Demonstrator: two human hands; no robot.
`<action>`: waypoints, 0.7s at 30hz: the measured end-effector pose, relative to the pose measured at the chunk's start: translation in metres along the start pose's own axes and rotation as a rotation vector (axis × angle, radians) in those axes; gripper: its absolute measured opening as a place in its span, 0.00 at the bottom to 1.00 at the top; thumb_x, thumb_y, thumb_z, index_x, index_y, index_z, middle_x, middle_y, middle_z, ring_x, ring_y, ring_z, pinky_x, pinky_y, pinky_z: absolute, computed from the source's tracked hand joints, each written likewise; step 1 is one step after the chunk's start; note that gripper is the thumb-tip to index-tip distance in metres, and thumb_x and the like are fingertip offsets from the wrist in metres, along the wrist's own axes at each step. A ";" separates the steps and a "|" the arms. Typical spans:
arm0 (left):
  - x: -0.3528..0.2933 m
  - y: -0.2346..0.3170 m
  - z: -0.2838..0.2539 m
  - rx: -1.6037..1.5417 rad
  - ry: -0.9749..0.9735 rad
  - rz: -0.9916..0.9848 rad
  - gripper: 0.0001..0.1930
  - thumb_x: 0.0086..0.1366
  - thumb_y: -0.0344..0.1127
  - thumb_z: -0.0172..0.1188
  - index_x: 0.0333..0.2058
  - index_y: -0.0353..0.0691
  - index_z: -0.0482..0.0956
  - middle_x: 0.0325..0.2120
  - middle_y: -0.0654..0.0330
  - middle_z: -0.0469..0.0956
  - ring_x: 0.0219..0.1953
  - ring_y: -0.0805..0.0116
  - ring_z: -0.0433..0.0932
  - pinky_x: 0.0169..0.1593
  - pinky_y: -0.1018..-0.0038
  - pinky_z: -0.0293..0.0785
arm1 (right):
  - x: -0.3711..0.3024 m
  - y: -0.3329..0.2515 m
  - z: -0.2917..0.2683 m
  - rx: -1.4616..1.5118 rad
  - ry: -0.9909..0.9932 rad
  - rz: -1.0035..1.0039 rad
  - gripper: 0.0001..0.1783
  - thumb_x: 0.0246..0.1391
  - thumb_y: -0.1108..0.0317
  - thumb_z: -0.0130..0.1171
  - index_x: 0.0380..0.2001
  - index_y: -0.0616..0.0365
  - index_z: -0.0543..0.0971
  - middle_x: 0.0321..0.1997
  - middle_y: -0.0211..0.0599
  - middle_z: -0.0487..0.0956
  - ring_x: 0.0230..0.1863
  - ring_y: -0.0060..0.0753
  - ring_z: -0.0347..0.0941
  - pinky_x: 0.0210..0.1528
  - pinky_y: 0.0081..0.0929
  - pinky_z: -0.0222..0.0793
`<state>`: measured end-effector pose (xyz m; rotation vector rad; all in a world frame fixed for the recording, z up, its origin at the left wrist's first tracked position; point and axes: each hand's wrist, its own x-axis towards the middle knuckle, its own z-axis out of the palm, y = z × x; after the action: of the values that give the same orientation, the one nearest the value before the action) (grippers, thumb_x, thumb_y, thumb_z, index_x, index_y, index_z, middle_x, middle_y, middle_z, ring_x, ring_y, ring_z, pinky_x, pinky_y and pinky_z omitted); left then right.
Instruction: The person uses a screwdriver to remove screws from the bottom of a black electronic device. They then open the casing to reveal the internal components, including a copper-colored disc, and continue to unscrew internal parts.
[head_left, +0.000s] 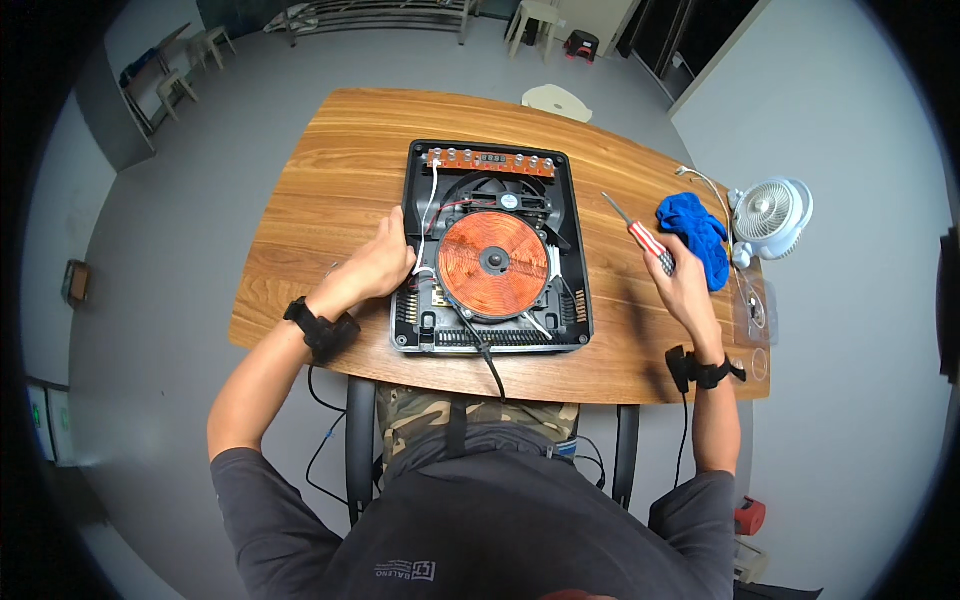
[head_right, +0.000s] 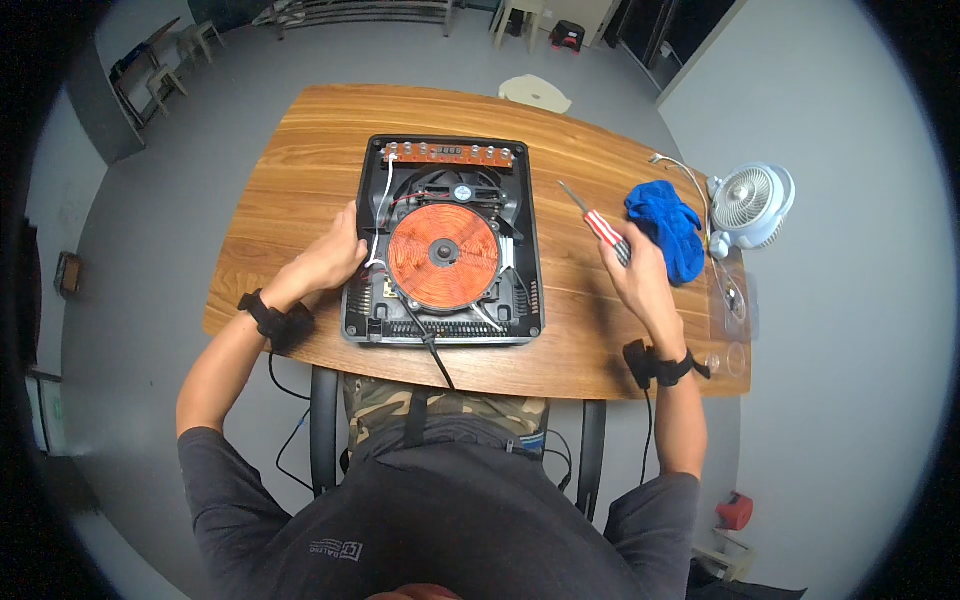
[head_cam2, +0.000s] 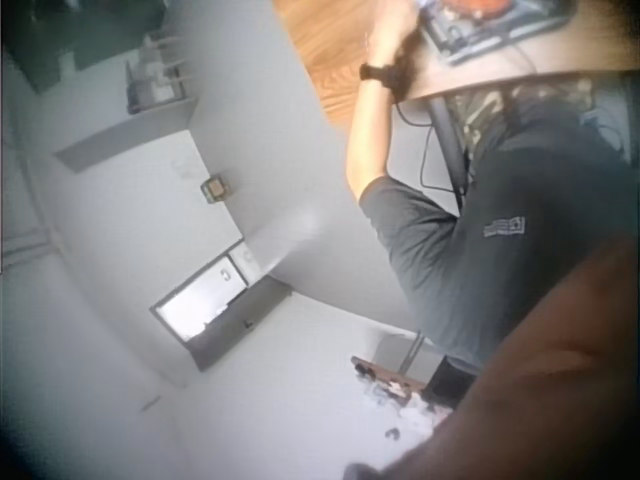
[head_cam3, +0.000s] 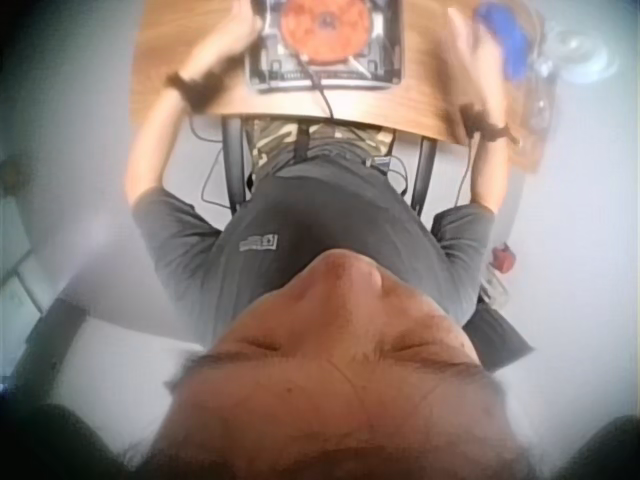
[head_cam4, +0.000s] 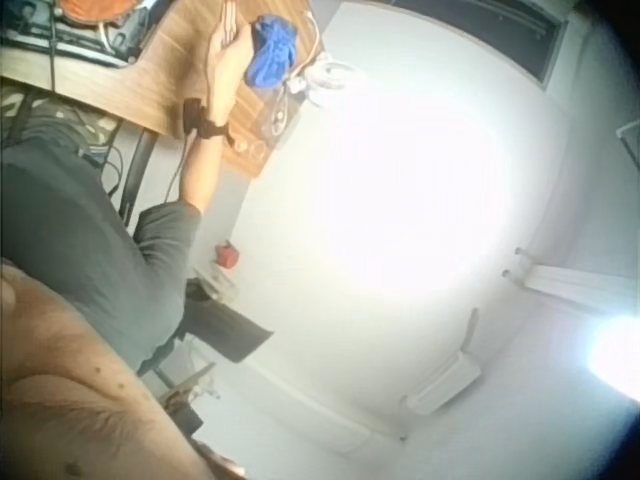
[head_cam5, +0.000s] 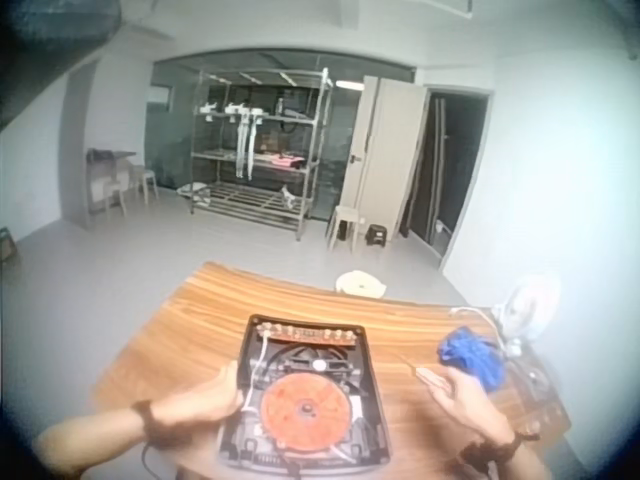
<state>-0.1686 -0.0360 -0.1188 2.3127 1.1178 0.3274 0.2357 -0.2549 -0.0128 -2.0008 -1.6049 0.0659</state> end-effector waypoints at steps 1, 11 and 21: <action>0.002 0.004 -0.005 0.005 -0.025 -0.001 0.35 0.72 0.40 0.53 0.68 0.26 0.50 0.59 0.27 0.65 0.56 0.28 0.73 0.61 0.49 0.71 | 0.004 -0.019 -0.010 0.017 -0.002 -0.010 0.15 0.63 0.63 0.64 0.46 0.63 0.80 0.28 0.43 0.78 0.27 0.33 0.72 0.33 0.31 0.69; 0.044 0.086 -0.069 0.046 0.033 0.409 0.19 0.63 0.37 0.69 0.50 0.34 0.82 0.40 0.49 0.80 0.43 0.51 0.81 0.50 0.61 0.78 | 0.059 -0.102 -0.035 0.012 -0.099 -0.193 0.22 0.56 0.56 0.73 0.40 0.67 0.82 0.29 0.52 0.84 0.32 0.46 0.85 0.37 0.36 0.78; 0.102 0.165 -0.020 -0.108 -0.215 0.579 0.12 0.61 0.29 0.67 0.43 0.32 0.85 0.36 0.43 0.85 0.41 0.47 0.85 0.48 0.60 0.80 | 0.087 -0.109 -0.013 -0.001 -0.061 -0.186 0.24 0.55 0.52 0.72 0.35 0.66 0.80 0.23 0.54 0.83 0.28 0.52 0.84 0.33 0.39 0.79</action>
<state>-0.0071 -0.0329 -0.0103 2.4622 0.3033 0.3276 0.1683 -0.1676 0.0739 -1.8578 -1.8226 0.0559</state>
